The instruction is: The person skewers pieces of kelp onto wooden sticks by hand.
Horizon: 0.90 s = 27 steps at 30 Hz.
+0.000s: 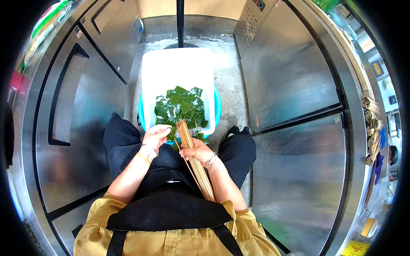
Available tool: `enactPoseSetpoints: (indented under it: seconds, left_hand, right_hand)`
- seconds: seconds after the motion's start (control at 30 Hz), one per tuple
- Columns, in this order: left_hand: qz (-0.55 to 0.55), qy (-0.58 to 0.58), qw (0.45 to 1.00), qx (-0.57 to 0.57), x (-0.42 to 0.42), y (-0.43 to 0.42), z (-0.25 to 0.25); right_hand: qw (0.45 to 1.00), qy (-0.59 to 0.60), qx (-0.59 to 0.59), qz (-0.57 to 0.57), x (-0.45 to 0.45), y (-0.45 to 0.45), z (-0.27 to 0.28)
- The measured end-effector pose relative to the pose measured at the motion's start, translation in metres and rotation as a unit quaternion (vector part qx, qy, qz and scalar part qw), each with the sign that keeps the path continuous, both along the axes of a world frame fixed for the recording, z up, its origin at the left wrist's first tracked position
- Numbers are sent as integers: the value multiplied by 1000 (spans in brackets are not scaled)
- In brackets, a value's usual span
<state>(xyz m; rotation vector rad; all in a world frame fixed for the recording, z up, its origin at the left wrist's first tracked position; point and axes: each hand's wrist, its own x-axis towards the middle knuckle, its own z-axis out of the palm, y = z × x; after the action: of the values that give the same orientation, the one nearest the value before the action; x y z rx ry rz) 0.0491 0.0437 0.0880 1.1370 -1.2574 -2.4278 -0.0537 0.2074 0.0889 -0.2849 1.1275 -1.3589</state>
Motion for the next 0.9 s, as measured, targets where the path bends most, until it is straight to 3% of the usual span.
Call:
enactPoseSetpoints:
  seconds: [0.07, 0.2, 0.27, 0.4, 0.73, 0.9]
  left_hand:
    - [-30, 42, 991, -125, -1, -1, -1]
    - [-46, 62, 969, -235, -3, 1, 5]
    - [-34, 51, 933, -354, -3, 5, 5]
    - [-22, 41, 915, -401, -1, 13, 9]
    - [-26, 62, 915, -399, 4, 39, 3]
    - [-9, 137, 966, -219, 5, 53, -16]
  right_hand:
    - [1000, -4, -2, -2, 0, 0, 1]
    - [999, -20, 1, -25, 2, 1, 5]
    - [999, -18, 0, -30, 3, 1, 6]
    - [999, -13, -8, -32, 5, 2, 8]
    - [998, -25, -20, -54, -1, 5, 6]
    - [997, -10, -30, -66, -5, 6, -1]
